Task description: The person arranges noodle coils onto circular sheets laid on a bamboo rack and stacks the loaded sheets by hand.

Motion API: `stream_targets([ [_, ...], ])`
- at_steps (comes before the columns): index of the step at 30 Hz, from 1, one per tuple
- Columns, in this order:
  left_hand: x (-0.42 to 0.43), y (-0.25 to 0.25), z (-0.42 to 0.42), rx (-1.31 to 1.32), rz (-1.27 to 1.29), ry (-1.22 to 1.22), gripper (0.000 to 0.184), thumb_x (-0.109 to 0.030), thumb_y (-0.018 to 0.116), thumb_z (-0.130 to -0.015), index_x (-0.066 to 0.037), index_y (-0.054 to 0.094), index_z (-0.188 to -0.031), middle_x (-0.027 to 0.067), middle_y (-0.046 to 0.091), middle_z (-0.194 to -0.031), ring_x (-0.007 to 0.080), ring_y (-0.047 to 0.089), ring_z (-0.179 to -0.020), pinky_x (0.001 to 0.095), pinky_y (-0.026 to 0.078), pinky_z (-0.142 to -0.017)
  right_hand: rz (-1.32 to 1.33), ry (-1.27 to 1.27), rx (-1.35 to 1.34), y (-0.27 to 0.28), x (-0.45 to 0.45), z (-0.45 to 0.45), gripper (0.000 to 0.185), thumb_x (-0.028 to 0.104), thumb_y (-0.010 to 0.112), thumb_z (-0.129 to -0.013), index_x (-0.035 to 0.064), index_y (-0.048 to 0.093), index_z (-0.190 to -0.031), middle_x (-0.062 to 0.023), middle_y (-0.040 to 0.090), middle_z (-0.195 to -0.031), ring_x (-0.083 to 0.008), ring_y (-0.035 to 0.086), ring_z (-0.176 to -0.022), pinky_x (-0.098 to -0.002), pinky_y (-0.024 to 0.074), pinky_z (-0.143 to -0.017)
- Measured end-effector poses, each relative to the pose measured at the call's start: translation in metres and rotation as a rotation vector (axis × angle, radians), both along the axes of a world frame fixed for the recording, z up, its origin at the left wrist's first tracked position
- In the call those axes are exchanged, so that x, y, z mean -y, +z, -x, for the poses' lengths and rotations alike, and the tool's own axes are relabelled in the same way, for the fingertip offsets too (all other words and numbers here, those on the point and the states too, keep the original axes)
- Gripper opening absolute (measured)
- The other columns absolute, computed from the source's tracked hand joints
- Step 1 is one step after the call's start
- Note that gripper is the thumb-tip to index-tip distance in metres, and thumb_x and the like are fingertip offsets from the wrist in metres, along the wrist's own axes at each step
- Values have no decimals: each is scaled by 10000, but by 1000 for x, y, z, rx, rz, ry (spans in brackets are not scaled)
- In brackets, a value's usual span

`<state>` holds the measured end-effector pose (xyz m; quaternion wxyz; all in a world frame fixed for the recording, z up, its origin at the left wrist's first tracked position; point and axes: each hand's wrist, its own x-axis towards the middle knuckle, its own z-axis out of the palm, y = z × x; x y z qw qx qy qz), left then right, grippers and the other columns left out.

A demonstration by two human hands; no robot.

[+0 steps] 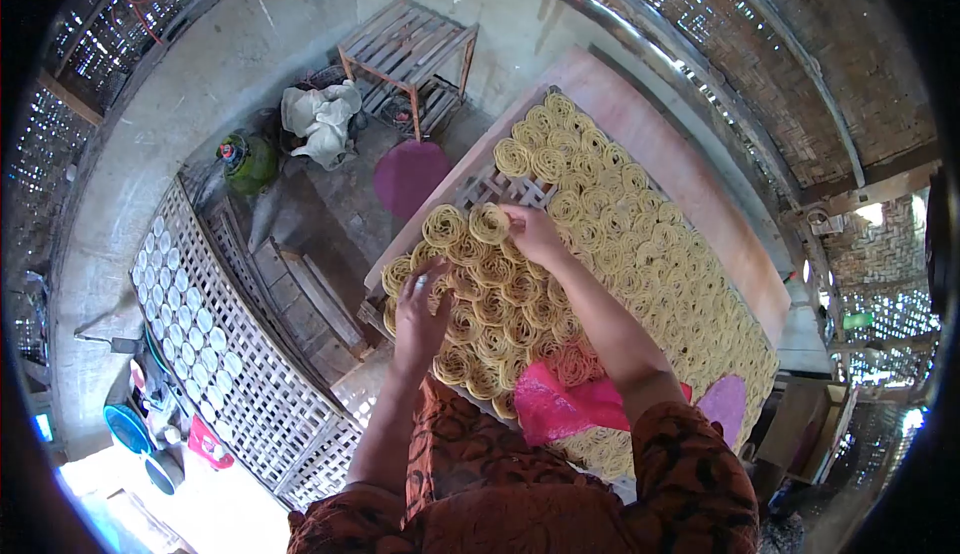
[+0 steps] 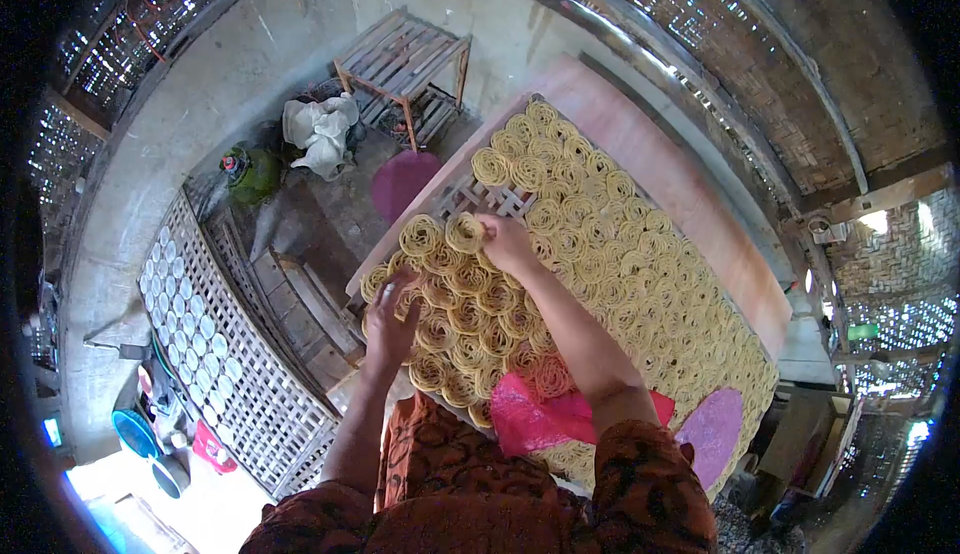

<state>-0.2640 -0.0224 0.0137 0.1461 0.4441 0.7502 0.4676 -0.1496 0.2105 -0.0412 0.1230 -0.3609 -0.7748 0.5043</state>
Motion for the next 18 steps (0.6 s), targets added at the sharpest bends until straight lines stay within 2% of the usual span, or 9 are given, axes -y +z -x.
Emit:
stream_targets([
  [2, 4, 3, 5, 7, 3, 9, 389, -22, 652, -763, -77, 584, -1142, 118, 567, -1210, 309, 556, -1096, 401, 451, -937, -494, 93, 213, 37, 18, -19, 410, 99, 610, -859, 1, 515, -1246, -153, 645, -1005, -181, 638, -855, -282, 500, -758],
  [3, 5, 12, 4, -2, 11, 26, 374, -15, 650, -762, -62, 593, -1128, 131, 587, -1180, 303, 568, -1083, 392, 461, -918, -99, 65, 398, 99, 35, -21, 448, 240, 613, -882, 9, 513, -1254, -214, 621, -1035, -264, 638, -896, -350, 494, -786],
  [5, 10, 10, 4, -13, 15, 3, 368, -10, 648, -762, -56, 595, -1123, 138, 597, -1161, 306, 571, -1078, 389, 462, -913, -120, 329, 394, 117, 53, -69, 555, 382, 583, -895, -2, 474, -1281, -237, 610, -1033, -291, 630, -904, -395, 484, -809],
  [7, 17, 14, -8, 22, -24, -19, 345, 0, 640, -765, -34, 596, -1105, 156, 618, -1119, 312, 581, -1064, 383, 461, -901, 77, 603, 477, 136, 91, -137, 675, 505, 540, -887, -18, 429, -1298, -271, 596, -1034, -327, 622, -925, -413, 482, -833],
  [10, 25, 20, -33, -12, -19, -91, 298, 0, 613, -793, -24, 593, -1089, 165, 615, -1118, 323, 581, -1056, 386, 453, -915, -55, 812, 589, 166, 152, -222, 720, 471, 604, -843, -42, 389, -1299, -273, 607, -994, -343, 632, -874, -421, 494, -793],
  [13, 33, 23, -70, -14, 5, -150, 258, -24, 591, -825, -16, 590, -1083, 176, 613, -1112, 325, 578, -1062, 387, 448, -921, -188, 477, 898, 163, 186, -301, 609, 389, 644, -792, -14, 490, -1222, -246, 635, -932, -348, 638, -799, -432, 500, -708],
  [15, 38, 22, -97, -6, 19, -203, 228, -41, 565, -858, -4, 592, -1081, 175, 613, -1111, 322, 576, -1058, 378, 444, -912, -252, 103, 746, 192, 184, -349, 404, 204, 650, -741, 41, 600, -1107, -210, 661, -864, -372, 645, -744, -432, 515, -624],
  [17, 40, 38, -130, 39, -2, -243, 226, -40, 555, -867, -3, 595, -1086, 169, 618, -1101, 309, 584, -1041, 363, 449, -895, -284, -509, 548, 229, 191, -406, 182, 83, 604, -744, 50, 658, -914, -205, 643, -769, -359, 631, -701, -426, 490, -585],
  [18, 42, 47, -146, 81, -4, -240, 224, -41, 551, -872, -2, 597, -1088, 166, 622, -1091, 301, 591, -1028, 356, 452, -885, -310, -690, 523, 243, 188, -445, 155, 56, 628, -741, 43, 665, -891, -186, 642, -733, -307, 633, -687, -395, 487, -615],
])
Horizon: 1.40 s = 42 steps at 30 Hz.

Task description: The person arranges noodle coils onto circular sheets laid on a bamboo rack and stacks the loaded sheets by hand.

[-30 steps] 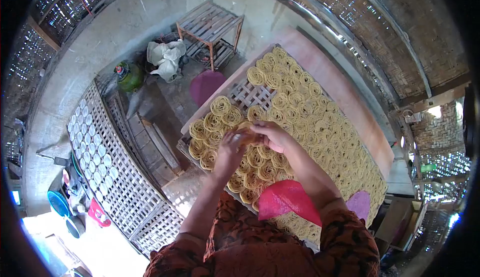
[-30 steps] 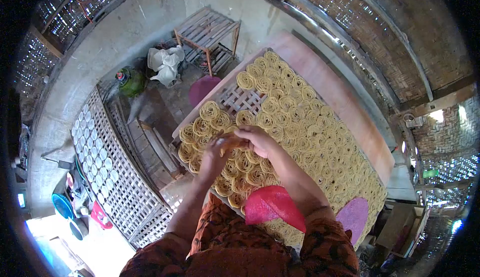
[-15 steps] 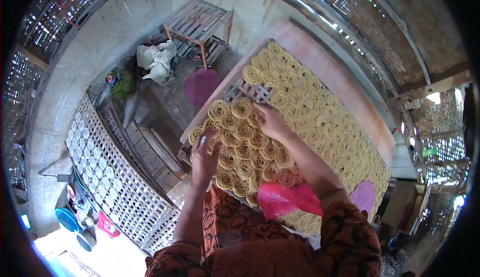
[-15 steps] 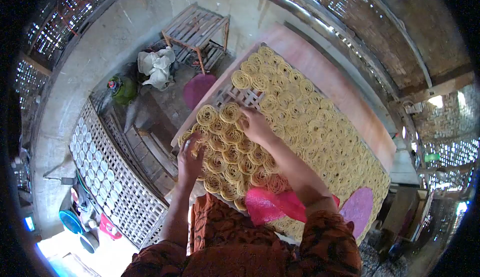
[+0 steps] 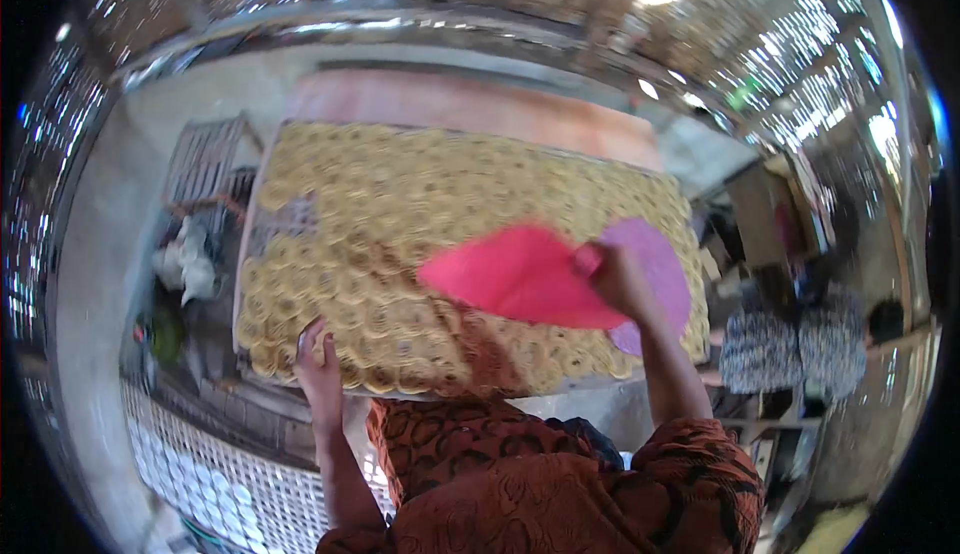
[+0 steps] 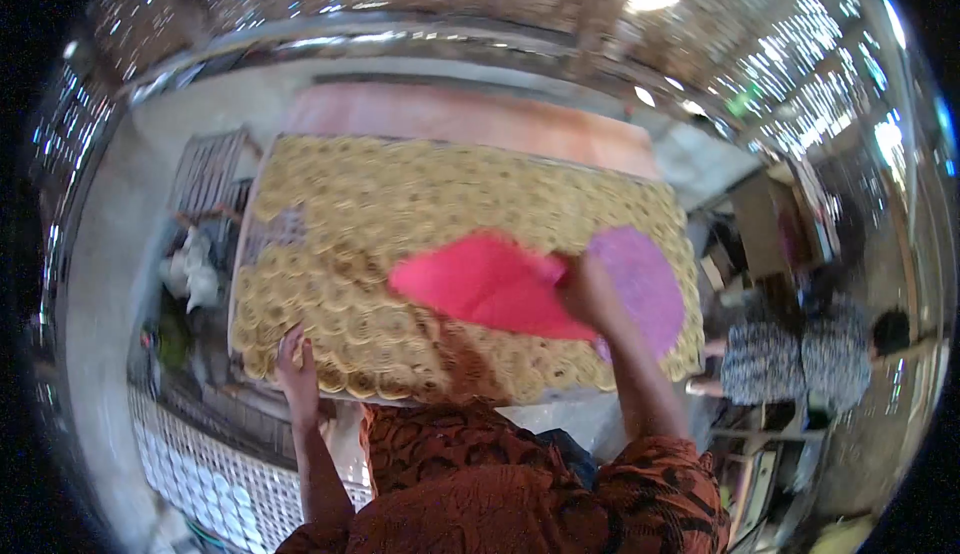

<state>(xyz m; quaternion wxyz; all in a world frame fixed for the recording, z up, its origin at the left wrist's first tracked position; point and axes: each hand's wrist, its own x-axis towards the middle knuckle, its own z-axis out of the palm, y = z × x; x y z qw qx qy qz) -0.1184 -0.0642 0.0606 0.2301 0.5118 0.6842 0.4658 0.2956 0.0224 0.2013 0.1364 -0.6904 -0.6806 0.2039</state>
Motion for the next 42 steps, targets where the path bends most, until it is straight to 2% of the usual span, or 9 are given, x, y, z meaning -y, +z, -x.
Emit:
stream_targets([
  [3, 4, 16, -37, -58, 26, -52, 237, -24, 545, -873, -4, 600, -1102, 150, 634, -1071, 275, 601, -1008, 345, 453, -878, -247, -356, -521, -28, 2, -157, 146, 85, 681, -798, -4, 672, -914, -35, 669, -797, -109, 574, -701, -288, 468, -634],
  [10, 32, 35, -93, -233, -31, -98, 234, -9, 532, -876, -5, 612, -1096, 141, 647, -1042, 259, 619, -964, 339, 456, -884, -353, -762, -616, -180, 105, -379, 193, 155, 668, -817, 18, 678, -954, -8, 652, -779, -122, 582, -692, -298, 471, -633],
  [17, 72, 25, -102, -234, 21, -111, 251, 34, 511, -852, 21, 614, -1080, 146, 638, -1049, 248, 619, -940, 339, 495, -826, -201, -1148, 24, -234, 155, -384, 268, 233, 672, -752, 40, 656, -938, -190, 671, -902, -368, 650, -841, -456, 499, -737],
  [25, 75, 36, -128, -225, -28, -131, 244, 32, 512, -844, 23, 615, -1065, 136, 640, -1032, 245, 620, -938, 343, 490, -830, -121, -1247, -143, -249, 144, -401, 456, 233, 694, -738, -9, 572, -1104, -187, 666, -967, -342, 641, -916, -411, 502, -786],
  [27, 71, 29, -131, -204, -20, -167, 233, 9, 504, -872, 9, 609, -1080, 132, 640, -1030, 244, 618, -957, 342, 484, -855, -166, -1126, -615, -281, 140, -422, 487, 215, 716, -745, 1, 568, -1157, -104, 669, -926, -223, 641, -846, -359, 503, -729],
  [30, 62, 27, -139, -236, -9, -266, 219, -10, 518, -882, 8, 606, -1082, 129, 639, -1025, 237, 617, -965, 344, 479, -870, -160, -1046, -851, -176, 148, -358, 340, 197, 709, -795, 30, 638, -1083, -35, 660, -906, -142, 603, -749, -310, 483, -667],
  [33, 54, 33, -154, -142, -68, -444, 223, -40, 506, -910, 8, 580, -1115, 132, 618, -1058, 228, 597, -984, 340, 475, -877, -436, -799, -1122, -105, 187, -326, 430, 238, 708, -815, 11, 591, -1161, -50, 645, -1033, -142, 589, -913, -327, 471, -813],
  [41, 26, -37, -192, 73, -111, -896, 291, -120, 536, -924, 50, 522, -1159, 146, 582, -1092, 232, 560, -1023, 336, 433, -934, -776, -1151, -799, 42, 469, -304, 371, 166, 659, -833, -12, 584, -1149, -91, 641, -1034, -159, 588, -881, -320, 471, -786],
  [42, 25, -63, -191, -184, -68, -855, 297, -228, 539, -925, -51, 545, -1163, 132, 579, -1125, 240, 571, -851, 395, 454, -772, -764, -1182, -781, 52, 510, -300, 339, 144, 653, -832, -16, 597, -1126, -86, 650, -1011, -155, 594, -864, -319, 476, -774],
])
